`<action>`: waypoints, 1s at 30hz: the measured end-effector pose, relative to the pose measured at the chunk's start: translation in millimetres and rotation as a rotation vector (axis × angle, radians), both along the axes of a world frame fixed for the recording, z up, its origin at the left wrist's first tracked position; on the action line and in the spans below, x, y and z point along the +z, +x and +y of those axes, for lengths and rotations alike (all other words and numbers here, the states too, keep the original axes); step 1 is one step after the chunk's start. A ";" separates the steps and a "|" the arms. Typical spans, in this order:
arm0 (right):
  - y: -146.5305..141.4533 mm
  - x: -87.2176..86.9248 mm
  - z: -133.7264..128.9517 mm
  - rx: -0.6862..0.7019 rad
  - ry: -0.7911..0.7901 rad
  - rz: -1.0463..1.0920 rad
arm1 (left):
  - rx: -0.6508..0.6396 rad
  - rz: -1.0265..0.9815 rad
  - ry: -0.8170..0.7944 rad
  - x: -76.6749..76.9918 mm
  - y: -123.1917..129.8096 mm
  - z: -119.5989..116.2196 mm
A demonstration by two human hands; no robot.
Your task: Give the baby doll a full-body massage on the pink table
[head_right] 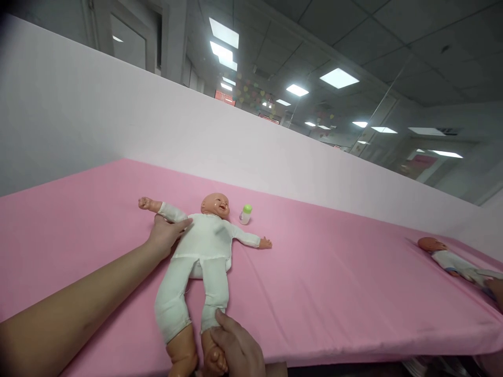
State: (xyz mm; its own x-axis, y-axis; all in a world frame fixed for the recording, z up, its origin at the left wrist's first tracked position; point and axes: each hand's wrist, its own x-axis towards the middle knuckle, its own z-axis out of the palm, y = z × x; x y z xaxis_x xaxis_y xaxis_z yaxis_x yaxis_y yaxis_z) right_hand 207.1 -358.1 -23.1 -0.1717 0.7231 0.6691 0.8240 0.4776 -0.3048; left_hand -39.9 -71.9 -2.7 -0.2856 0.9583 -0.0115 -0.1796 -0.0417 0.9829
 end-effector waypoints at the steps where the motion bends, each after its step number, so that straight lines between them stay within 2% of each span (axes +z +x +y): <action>1: 1.8 -3.8 1.9 0.010 0.021 -0.016 | 0.004 0.074 0.001 0.0 1.1 -1.8; 5: 6.8 -15.4 5.6 0.074 0.047 -0.037 | -0.006 0.338 0.008 5.8 0.5 -6.5; 8: 4.1 -15.7 5.5 0.070 0.042 -0.003 | -0.026 0.504 0.071 11.5 2.5 -9.1; 12: -4.8 -2.3 3.2 0.048 0.032 0.030 | -0.054 0.756 0.199 12.9 10.6 -12.6; 17: -10.5 22.4 1.3 0.063 -0.041 0.105 | -0.225 1.236 0.310 14.4 15.6 -17.6; 19: -10.9 29.9 4.9 0.083 -0.018 0.112 | -0.237 1.382 0.320 16.7 16.4 -19.6; 25: -18.1 54.1 38.4 0.156 0.099 0.120 | -0.164 1.657 0.352 21.8 19.1 -24.4; 30: -26.9 70.7 81.0 0.106 0.014 0.163 | -0.153 1.736 0.377 23.0 19.3 -26.9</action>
